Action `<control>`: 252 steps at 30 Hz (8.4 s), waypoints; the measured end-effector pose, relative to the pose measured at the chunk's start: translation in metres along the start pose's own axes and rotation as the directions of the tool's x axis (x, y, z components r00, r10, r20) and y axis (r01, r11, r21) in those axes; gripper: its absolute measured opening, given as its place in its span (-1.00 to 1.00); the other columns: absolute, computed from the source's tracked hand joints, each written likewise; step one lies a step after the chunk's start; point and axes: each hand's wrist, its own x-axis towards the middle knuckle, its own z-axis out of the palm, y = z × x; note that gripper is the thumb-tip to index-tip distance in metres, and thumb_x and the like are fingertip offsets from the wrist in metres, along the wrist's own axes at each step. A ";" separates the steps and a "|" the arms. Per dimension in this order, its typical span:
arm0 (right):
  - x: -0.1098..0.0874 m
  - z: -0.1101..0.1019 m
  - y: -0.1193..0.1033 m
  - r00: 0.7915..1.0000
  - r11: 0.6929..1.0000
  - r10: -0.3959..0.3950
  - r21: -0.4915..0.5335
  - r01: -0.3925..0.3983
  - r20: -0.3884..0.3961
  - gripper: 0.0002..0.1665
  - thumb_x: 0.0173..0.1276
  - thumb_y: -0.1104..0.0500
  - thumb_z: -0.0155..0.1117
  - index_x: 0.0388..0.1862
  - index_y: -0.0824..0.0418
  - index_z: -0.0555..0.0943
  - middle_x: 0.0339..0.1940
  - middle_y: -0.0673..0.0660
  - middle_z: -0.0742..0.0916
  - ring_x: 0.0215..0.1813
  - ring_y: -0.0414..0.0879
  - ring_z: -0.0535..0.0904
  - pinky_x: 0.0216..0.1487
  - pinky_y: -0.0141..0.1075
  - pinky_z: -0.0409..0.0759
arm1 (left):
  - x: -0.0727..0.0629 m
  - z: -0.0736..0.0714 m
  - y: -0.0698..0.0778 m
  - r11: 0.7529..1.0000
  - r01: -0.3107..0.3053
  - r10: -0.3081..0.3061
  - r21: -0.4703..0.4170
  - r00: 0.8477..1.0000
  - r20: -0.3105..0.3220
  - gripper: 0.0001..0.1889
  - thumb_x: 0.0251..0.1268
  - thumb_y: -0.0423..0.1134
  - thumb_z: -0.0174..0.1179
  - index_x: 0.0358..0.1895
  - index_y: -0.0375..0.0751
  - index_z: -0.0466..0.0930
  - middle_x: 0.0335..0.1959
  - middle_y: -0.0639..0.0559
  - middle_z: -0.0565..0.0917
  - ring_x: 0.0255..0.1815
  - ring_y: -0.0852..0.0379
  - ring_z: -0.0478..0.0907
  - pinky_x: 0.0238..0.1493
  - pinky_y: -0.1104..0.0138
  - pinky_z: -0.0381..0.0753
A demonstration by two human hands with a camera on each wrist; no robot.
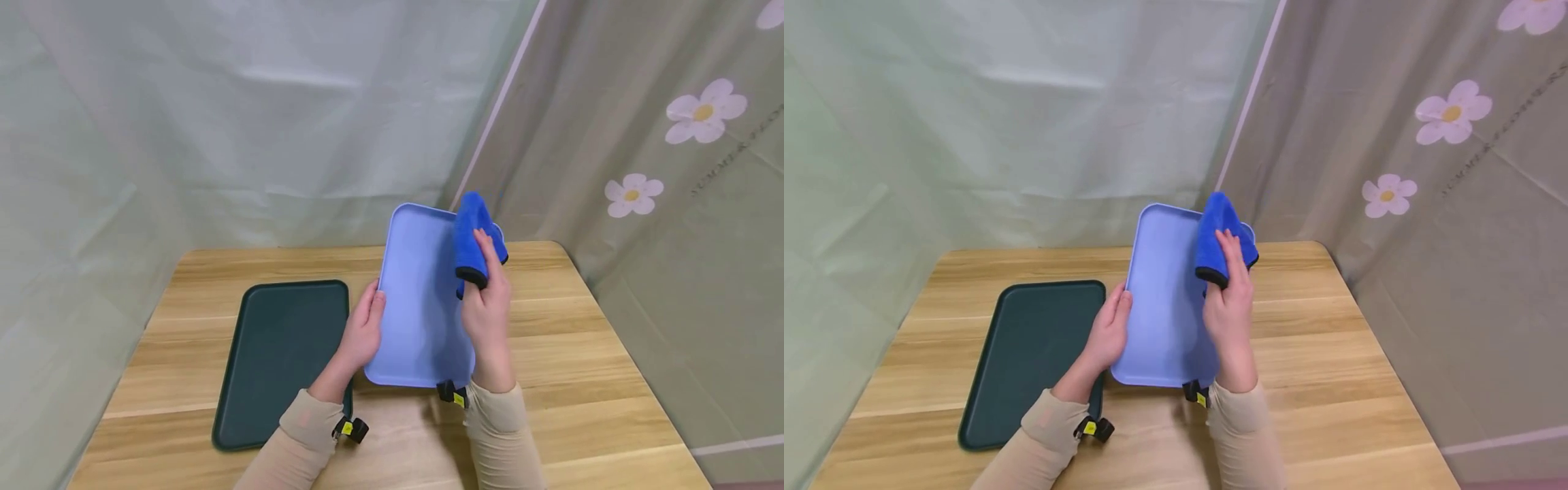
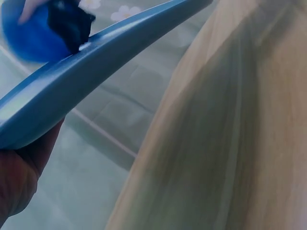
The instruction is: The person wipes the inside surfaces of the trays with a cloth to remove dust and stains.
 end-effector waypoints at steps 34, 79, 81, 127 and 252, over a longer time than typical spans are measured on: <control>-0.005 0.010 0.003 0.846 0.907 -0.330 -0.108 0.408 0.419 -0.14 -0.09 0.74 -0.03 0.02 0.06 0.75 0.74 0.17 0.27 0.76 0.33 -0.12 0.58 0.46 -0.33 | -0.005 0.015 0.007 0.971 -0.229 0.227 0.062 0.973 0.040 -0.60 0.81 -0.29 -0.14 0.50 -0.29 0.42 0.21 -0.20 0.70 0.07 -0.07 0.58 0.05 0.08 0.55; 0.006 -0.017 0.009 0.891 0.897 -0.304 -0.212 0.387 0.337 0.13 -0.06 0.81 0.02 0.40 0.00 0.70 0.71 0.12 0.35 0.76 0.27 -0.02 0.64 0.36 -0.32 | -0.005 0.011 0.008 0.950 -0.305 0.302 0.065 0.952 0.053 -0.62 0.76 -0.40 -0.11 0.45 -0.41 0.44 0.11 -0.27 0.73 0.03 -0.10 0.69 0.08 -0.05 0.69; 0.007 -0.019 0.010 0.894 0.899 -0.304 -0.211 0.383 0.328 0.11 -0.05 0.81 0.03 0.38 0.00 0.72 0.70 0.13 0.37 0.75 0.27 0.00 0.64 0.36 -0.31 | -0.005 0.010 0.008 0.950 -0.308 0.305 0.053 0.951 0.055 -0.62 0.75 -0.41 -0.11 0.45 -0.42 0.43 0.12 -0.28 0.73 0.04 -0.11 0.70 0.08 -0.06 0.70; 0.009 -0.032 0.010 0.962 0.946 -0.172 -0.236 0.221 0.210 -0.15 0.16 0.49 0.27 0.44 -0.04 0.67 0.76 0.12 0.25 0.77 0.30 -0.22 0.55 0.50 -0.36 | -0.007 0.010 0.011 0.945 -0.327 0.327 0.016 0.945 0.028 -0.62 0.73 -0.46 -0.11 0.46 -0.47 0.40 0.15 -0.32 0.70 0.07 -0.11 0.67 0.11 -0.03 0.70; -0.002 -0.028 0.006 0.927 0.945 -0.159 -0.219 0.242 0.341 0.16 -0.12 0.67 0.04 0.47 -0.09 0.65 0.79 0.11 0.16 0.77 0.27 -0.30 0.59 0.41 -0.44 | -0.012 0.015 0.004 0.911 -0.412 0.411 -0.001 0.909 -0.069 -0.60 0.67 -0.55 -0.14 0.43 -0.52 0.42 0.17 -0.36 0.68 0.08 -0.05 0.64 0.13 0.19 0.66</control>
